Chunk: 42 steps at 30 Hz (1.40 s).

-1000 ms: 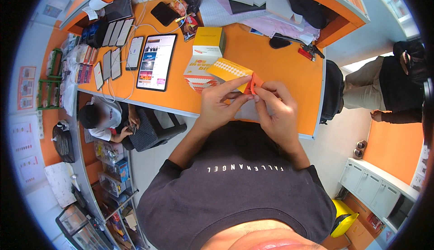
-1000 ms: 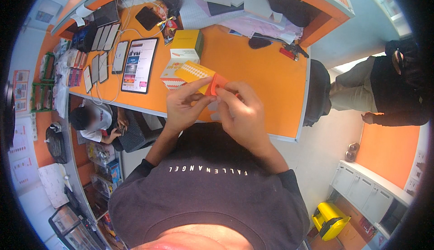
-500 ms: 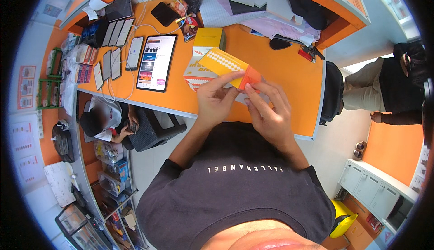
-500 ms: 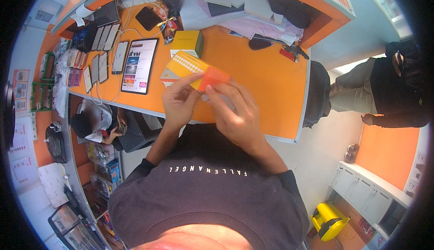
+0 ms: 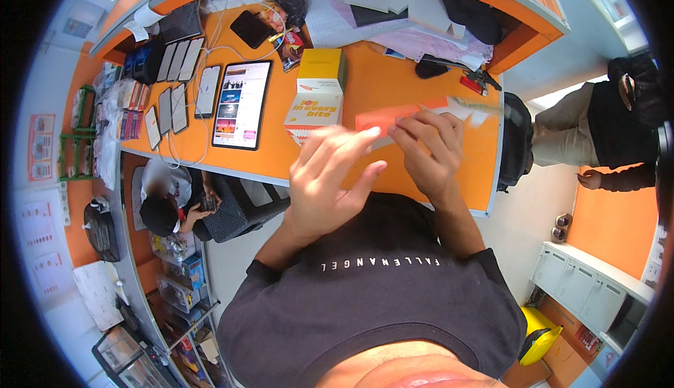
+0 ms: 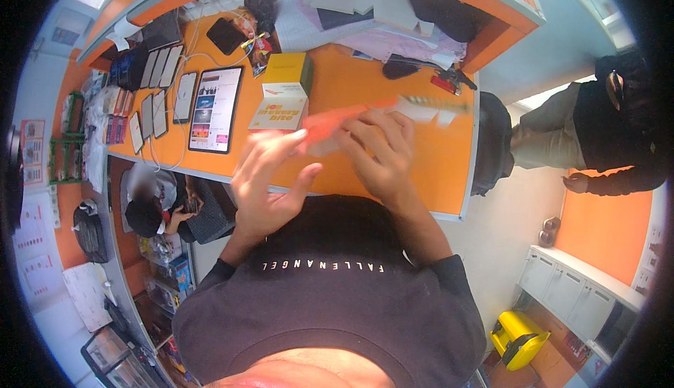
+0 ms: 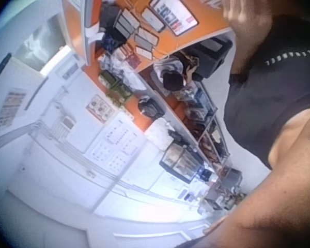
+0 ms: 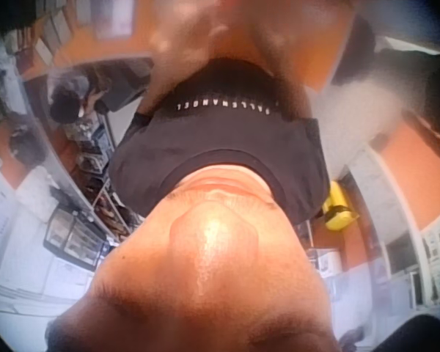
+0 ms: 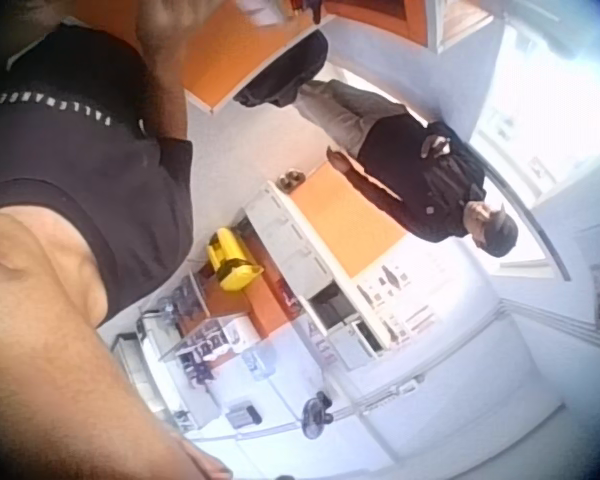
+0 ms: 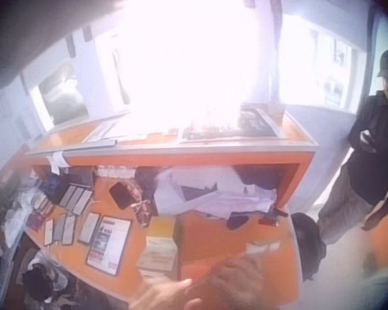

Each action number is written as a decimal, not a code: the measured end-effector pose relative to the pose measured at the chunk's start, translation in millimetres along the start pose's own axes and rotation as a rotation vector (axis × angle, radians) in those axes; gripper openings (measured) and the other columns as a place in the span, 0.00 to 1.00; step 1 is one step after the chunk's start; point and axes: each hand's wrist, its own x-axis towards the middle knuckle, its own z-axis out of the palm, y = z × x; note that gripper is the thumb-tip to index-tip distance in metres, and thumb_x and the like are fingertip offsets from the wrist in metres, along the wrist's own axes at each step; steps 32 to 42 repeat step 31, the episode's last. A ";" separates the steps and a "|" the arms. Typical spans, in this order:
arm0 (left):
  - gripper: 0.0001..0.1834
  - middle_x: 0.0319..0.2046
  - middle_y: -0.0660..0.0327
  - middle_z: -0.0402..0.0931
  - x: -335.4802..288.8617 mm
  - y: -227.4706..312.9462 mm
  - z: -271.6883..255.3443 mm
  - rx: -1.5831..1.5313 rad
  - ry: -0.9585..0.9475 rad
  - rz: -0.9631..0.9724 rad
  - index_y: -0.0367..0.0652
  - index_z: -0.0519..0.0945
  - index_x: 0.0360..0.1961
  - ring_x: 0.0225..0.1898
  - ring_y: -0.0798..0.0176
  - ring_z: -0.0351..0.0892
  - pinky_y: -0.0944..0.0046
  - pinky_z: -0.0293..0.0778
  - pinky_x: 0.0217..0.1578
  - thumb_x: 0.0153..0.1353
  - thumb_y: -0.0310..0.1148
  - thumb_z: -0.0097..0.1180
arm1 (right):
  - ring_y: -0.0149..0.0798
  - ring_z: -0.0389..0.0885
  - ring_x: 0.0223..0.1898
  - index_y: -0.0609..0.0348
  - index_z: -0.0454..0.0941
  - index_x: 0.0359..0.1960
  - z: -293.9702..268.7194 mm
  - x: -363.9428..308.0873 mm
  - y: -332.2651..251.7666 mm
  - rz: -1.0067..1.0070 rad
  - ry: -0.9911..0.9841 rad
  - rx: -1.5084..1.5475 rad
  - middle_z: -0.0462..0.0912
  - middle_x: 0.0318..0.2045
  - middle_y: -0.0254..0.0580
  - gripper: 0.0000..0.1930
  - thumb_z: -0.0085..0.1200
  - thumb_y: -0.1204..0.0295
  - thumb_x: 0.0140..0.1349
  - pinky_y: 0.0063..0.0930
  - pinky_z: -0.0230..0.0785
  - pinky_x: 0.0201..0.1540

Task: The person unpacks a plastic-wrapped item, then folds and assembles flat cardboard pieces into small takeaway-style boxes at a counter. The person repeatedly folds flaps and tucks tabs to form the box shape.

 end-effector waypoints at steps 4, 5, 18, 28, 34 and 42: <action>0.36 0.60 0.41 0.69 24.3 -1.5 16.1 0.173 -0.168 -0.035 0.37 0.69 0.65 0.56 0.40 0.75 0.46 0.72 0.56 0.51 0.20 0.62 | 0.42 0.82 0.46 0.57 0.85 0.35 -3.6 4.2 -12.6 -0.110 -0.048 0.107 0.84 0.38 0.37 0.12 0.63 0.75 0.44 0.38 0.71 0.45; 0.35 0.59 0.41 0.70 22.1 -8.2 24.9 0.072 -0.191 -0.093 0.37 0.69 0.65 0.55 0.39 0.75 0.46 0.72 0.55 0.52 0.20 0.60 | 0.43 0.82 0.47 0.57 0.85 0.35 -1.4 2.4 -13.9 -0.118 -0.058 0.152 0.84 0.39 0.38 0.12 0.64 0.75 0.44 0.39 0.72 0.45; 0.30 0.52 0.46 0.76 -7.1 -31.9 62.1 0.126 -0.053 0.032 0.35 0.73 0.62 0.46 0.43 0.79 0.52 0.77 0.48 0.55 0.18 0.52 | 0.29 0.79 0.34 0.62 0.73 0.48 2.7 -9.4 -8.6 1.053 0.184 1.027 0.80 0.39 0.38 0.11 0.58 0.77 0.67 0.22 0.74 0.35; 0.18 0.52 0.41 0.78 1.1 -27.4 66.6 -0.351 0.225 -0.239 0.31 0.74 0.58 0.55 0.44 0.79 0.54 0.73 0.56 0.69 0.28 0.53 | 0.35 0.83 0.35 0.63 0.81 0.42 39.6 -80.2 2.4 1.145 0.256 1.221 0.84 0.34 0.39 0.08 0.62 0.76 0.63 0.31 0.76 0.40; 0.15 0.52 0.39 0.79 1.3 -26.0 70.5 -0.463 0.328 -0.282 0.31 0.77 0.51 0.57 0.44 0.79 0.52 0.71 0.58 0.69 0.31 0.56 | 0.33 0.82 0.35 0.61 0.82 0.42 51.6 -106.0 -1.5 1.134 0.269 1.116 0.85 0.33 0.38 0.09 0.63 0.70 0.64 0.30 0.76 0.42; 0.15 0.52 0.39 0.79 1.3 -26.0 70.5 -0.463 0.328 -0.282 0.31 0.77 0.51 0.57 0.44 0.79 0.52 0.71 0.58 0.69 0.31 0.56 | 0.33 0.82 0.35 0.61 0.82 0.42 51.6 -106.0 -1.5 1.134 0.269 1.116 0.85 0.33 0.38 0.09 0.63 0.70 0.64 0.30 0.76 0.42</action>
